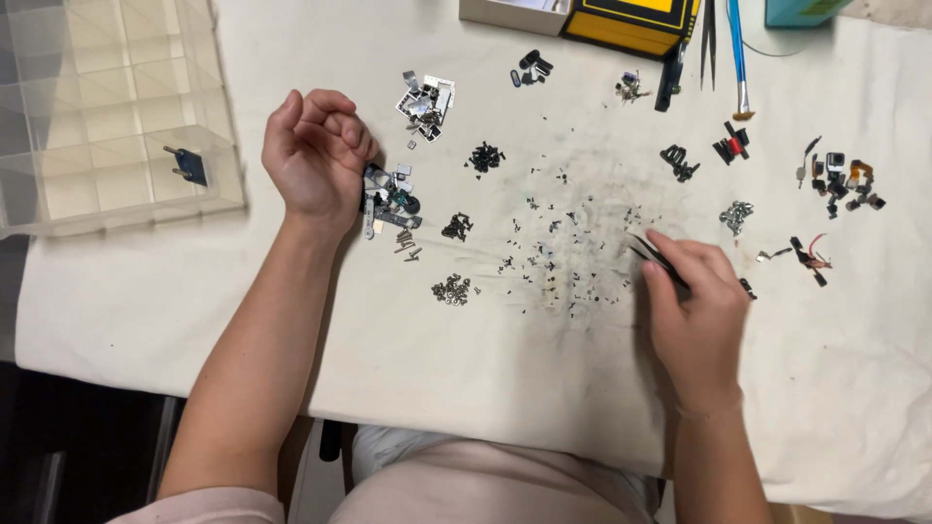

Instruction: Sorting small electronic components on a workbench using tweezers.

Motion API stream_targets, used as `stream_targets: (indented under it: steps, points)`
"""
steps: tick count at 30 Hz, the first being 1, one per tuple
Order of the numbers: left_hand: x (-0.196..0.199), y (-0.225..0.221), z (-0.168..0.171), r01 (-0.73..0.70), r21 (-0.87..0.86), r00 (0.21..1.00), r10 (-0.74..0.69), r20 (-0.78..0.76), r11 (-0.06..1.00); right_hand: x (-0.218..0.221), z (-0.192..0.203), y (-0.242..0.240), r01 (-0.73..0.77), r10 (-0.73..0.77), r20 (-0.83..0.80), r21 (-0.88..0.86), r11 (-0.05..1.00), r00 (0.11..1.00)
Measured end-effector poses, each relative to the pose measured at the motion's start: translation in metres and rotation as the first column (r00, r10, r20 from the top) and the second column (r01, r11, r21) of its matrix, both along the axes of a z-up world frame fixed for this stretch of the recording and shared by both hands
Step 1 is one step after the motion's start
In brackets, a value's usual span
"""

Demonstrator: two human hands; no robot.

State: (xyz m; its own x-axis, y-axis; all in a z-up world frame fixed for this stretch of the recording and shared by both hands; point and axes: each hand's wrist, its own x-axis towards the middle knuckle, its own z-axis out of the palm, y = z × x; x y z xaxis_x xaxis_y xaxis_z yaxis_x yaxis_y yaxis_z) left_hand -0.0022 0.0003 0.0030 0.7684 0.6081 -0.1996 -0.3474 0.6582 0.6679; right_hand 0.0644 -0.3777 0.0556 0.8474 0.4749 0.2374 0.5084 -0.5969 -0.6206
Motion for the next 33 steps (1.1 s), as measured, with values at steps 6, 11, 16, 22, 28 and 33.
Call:
stream_targets:
  steps: [6,11,16,22,28,33]
  points:
    - [0.001,-0.001,0.000,0.001,0.000,1.000,-0.001,0.016,1.000,0.035,-0.034,0.060,-0.008,0.009,0.023,-0.029,1.000,1.000]
    - [0.002,0.000,0.000,-0.004,0.000,1.000,0.004,0.012,1.000,0.038,-0.045,0.066,0.007,-0.002,0.065,-0.068,0.998,0.998]
    - [0.002,0.000,-0.001,-0.003,0.005,1.000,0.003,0.013,1.000,0.036,-0.044,0.066,0.012,-0.008,0.066,-0.057,0.998,0.998]
    - [0.002,0.001,-0.002,0.012,0.008,1.000,-0.012,0.022,1.000,0.034,-0.046,0.066,0.019,-0.016,0.063,-0.050,0.999,0.998]
    - [0.002,0.000,-0.001,0.008,0.019,1.000,-0.008,0.027,1.000,0.035,-0.048,0.065,0.003,-0.001,0.093,-0.020,1.000,0.996]
    - [0.002,0.000,0.000,-0.002,0.035,1.000,0.002,0.014,0.999,0.030,-0.036,0.063,0.013,-0.010,-0.028,0.088,0.996,1.000]
